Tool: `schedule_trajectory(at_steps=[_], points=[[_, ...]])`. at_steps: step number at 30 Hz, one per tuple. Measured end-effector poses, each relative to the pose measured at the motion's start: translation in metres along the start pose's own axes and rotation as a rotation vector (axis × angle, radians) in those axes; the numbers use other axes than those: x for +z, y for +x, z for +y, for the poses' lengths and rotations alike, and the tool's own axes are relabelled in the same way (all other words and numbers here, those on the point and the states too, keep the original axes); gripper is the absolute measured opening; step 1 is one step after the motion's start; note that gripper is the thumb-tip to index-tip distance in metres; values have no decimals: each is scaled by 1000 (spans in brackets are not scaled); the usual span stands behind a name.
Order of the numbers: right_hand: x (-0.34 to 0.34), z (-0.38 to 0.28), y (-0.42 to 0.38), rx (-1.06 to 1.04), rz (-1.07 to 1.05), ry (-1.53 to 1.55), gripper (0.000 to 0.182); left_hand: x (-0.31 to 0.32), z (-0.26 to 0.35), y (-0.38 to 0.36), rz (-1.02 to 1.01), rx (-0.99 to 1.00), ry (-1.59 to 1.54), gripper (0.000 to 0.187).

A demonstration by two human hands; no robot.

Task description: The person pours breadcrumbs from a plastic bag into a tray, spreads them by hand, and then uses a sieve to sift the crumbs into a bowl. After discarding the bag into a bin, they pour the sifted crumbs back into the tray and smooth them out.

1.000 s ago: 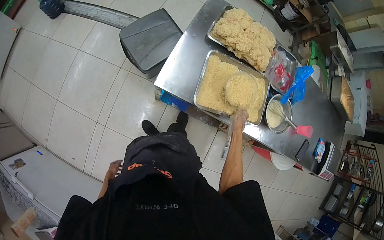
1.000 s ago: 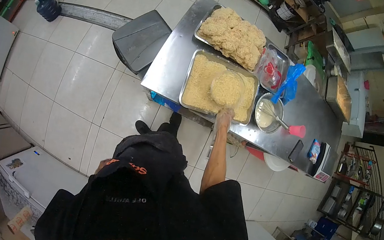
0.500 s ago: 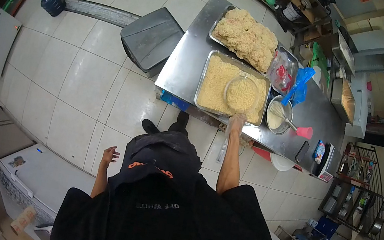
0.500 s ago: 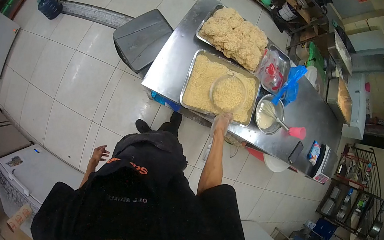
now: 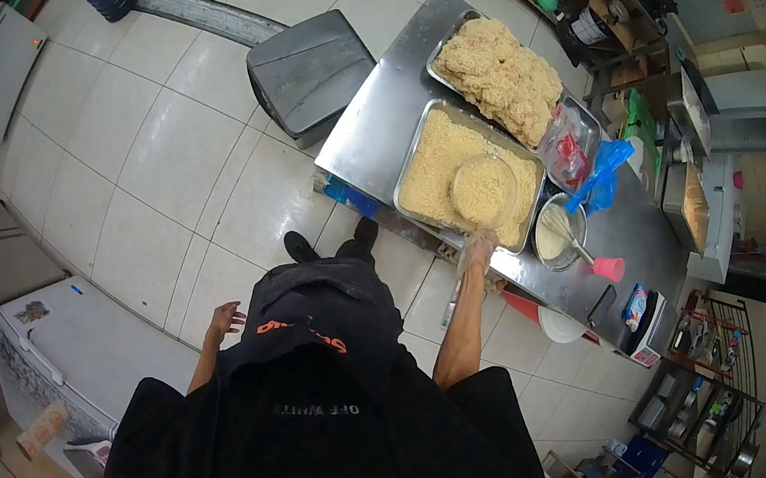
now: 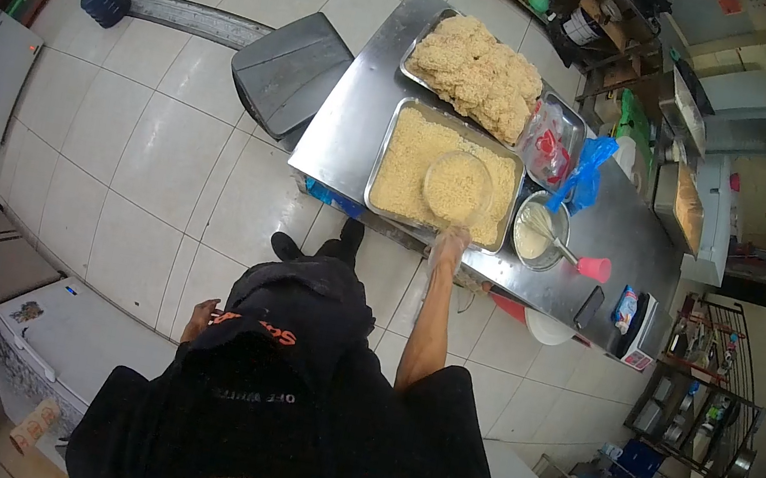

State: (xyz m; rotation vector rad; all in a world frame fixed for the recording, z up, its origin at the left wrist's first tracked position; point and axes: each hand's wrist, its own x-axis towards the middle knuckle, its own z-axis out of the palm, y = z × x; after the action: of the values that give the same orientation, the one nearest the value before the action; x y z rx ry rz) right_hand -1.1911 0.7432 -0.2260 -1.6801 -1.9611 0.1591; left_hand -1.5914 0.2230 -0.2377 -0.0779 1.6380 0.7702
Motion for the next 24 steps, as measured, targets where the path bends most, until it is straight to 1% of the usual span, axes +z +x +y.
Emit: schedule_trajectory(at_steps=[1,3,4,6,10,11,13,15,16,19,20,21,22,24], points=[[-3,-5,2,163,-14,186,16,2,1,0,20,-21,-4,40],[-16,-11,6,238,-137,196,10,2,5,2,65,-59,-13,39],[-19,-14,5,281,-196,203,10,2,8,3,54,-56,-13,39],[-25,-19,4,343,-210,235,11,1,10,3,29,-52,-10,39],[-28,-24,9,449,-248,295,11,0,9,5,47,-34,-31,38],[-27,-18,11,250,-260,-89,9,1,10,4,39,-31,-31,38],[-22,1,20,-178,-264,-851,14,4,11,1,40,-33,-27,38],[9,33,1,168,-250,-326,9,5,13,-1,64,-37,-11,38],[11,31,-5,340,-237,-57,9,4,14,-1,57,-47,-5,38],[-10,39,21,-307,-73,-257,9,6,8,2,38,-57,24,38],[-16,31,20,-197,-144,-336,7,8,5,1,42,-59,14,38],[-19,20,19,-108,-176,-313,8,8,5,1,48,-58,5,38],[-20,18,18,14,-193,-219,8,6,5,2,54,-57,1,38],[-21,13,13,138,-172,-47,8,4,4,5,44,-66,7,38]])
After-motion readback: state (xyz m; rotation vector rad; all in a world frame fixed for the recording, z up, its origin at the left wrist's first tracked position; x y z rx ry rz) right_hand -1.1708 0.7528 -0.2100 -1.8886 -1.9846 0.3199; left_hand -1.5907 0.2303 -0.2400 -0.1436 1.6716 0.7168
